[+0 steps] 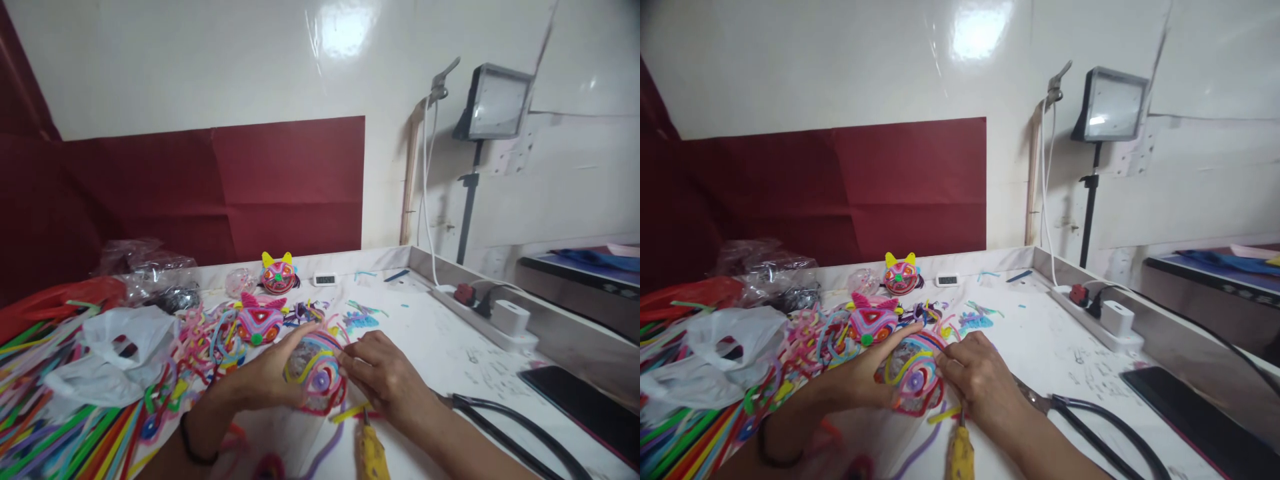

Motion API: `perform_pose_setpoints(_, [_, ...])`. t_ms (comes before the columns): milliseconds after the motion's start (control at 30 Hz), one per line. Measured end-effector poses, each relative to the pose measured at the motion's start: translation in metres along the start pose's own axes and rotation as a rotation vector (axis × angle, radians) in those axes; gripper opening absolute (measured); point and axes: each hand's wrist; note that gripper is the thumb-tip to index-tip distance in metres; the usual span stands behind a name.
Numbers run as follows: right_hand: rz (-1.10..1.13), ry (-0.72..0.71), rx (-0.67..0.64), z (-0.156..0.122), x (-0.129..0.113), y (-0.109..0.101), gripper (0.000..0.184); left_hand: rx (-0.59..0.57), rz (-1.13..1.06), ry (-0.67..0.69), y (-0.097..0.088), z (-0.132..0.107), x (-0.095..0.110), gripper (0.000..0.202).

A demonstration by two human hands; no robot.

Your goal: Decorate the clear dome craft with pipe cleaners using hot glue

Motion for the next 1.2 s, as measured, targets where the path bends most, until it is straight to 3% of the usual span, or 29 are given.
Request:
perform_pose_setpoints(233, [0.024,-0.004,0.016,-0.003,0.005,0.004,0.017,0.028,0.023,-0.042,-0.003,0.0,0.0,0.062])
perform_pose_setpoints(767, [0.092,0.044,0.035,-0.009,0.016,0.005,0.021,0.08,-0.061,-0.079,0.009,0.01,-0.005,0.073])
perform_pose_setpoints(1000, [0.097,0.05,0.038,-0.011,0.021,0.006,0.026,0.131,-0.04,-0.028,0.012,0.011,-0.016,0.065])
perform_pose_setpoints(1200, [0.081,0.073,0.037,-0.012,0.022,0.005,0.03,0.133,-0.186,-0.016,0.015,0.013,-0.024,0.068])
Point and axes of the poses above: each hand's wrist, its own z-axis towards the middle knuckle, its own y-axis out of the palm, x = y × z, and after that the axes turned 2 degrees about -z, right-handed
